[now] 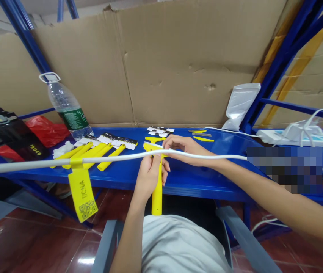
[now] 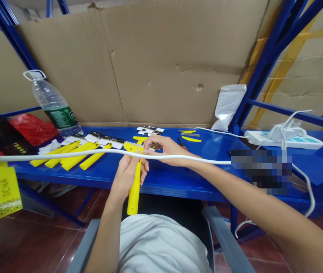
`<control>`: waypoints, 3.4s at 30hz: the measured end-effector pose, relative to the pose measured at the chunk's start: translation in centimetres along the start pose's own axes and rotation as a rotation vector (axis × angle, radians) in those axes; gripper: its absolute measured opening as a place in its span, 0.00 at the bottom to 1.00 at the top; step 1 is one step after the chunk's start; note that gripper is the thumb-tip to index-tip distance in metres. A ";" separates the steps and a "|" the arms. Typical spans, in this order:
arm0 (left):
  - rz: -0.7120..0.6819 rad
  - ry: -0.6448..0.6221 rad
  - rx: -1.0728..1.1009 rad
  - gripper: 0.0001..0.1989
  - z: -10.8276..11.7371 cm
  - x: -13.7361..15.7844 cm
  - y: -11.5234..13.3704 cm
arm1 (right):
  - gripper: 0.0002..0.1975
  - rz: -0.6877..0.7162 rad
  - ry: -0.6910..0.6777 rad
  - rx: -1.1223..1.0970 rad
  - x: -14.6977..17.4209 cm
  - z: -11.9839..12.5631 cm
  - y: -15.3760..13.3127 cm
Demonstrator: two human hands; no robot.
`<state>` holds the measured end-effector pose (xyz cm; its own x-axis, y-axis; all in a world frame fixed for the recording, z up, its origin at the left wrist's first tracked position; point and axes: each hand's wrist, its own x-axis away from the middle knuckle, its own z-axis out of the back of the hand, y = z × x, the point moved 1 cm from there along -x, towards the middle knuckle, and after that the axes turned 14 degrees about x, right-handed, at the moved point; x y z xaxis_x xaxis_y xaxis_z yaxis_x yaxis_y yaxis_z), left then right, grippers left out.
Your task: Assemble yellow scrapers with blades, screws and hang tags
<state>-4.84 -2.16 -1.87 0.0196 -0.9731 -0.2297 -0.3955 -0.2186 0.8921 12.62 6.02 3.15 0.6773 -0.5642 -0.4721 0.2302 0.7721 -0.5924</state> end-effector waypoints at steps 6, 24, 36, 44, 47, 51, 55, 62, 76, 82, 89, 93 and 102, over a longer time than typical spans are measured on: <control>0.012 -0.015 0.001 0.28 0.0 0.1 0.0 | 0.23 -0.193 -0.046 -0.318 -0.2 -0.5 1.0; -0.011 -0.010 -0.006 0.27 0.0 0.3 0.0 | 0.19 -0.117 -0.014 -0.119 0.4 -0.8 0.2; -0.011 -0.031 -0.018 0.27 0.0 0.4 0.1 | 0.26 -0.224 -0.025 -0.408 -0.3 -0.9 0.6; -0.030 0.008 0.070 0.22 0.0 0.6 0.4 | 0.23 -0.262 0.094 -0.127 -1.2 1.9 3.1; -0.037 0.020 0.089 0.19 0.1 0.9 0.4 | 0.15 -0.241 0.153 0.319 -1.5 4.6 6.3; -0.044 0.016 0.084 0.20 0.1 1.1 0.5 | 0.08 -0.277 -0.030 0.641 -1.6 6.7 9.9; -0.061 0.014 0.093 0.18 0.1 1.0 0.4 | 0.06 -0.310 -0.128 0.654 -1.4 6.8 11.1; -0.081 0.011 0.097 0.19 0.0 1.0 0.2 | 0.08 -0.368 -0.186 0.690 -1.7 6.5 11.7; -0.069 0.010 0.091 0.19 -0.1 1.0 0.3 | 0.06 -0.371 -0.280 0.715 -1.4 6.4 11.2; -0.063 -0.005 0.092 0.20 -0.1 1.1 0.3 | 0.07 -0.286 -0.246 0.745 -1.0 6.3 10.1; -0.067 0.001 0.094 0.20 -0.1 1.0 0.2 | 0.09 -0.173 0.027 0.648 -1.3 6.8 9.0; -0.062 -0.007 0.084 0.20 -0.1 0.9 0.2 | 0.14 -0.092 0.321 0.501 -1.5 7.0 6.9; -0.051 -0.028 0.039 0.22 0.0 0.9 0.0 | 0.15 0.013 0.518 0.272 -1.0 5.7 2.7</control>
<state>-4.83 -3.03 -2.05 0.0149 -0.9581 -0.2862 -0.4298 -0.2646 0.8633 16.56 10.37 5.77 0.2670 -0.5711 -0.7762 0.4414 0.7885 -0.4283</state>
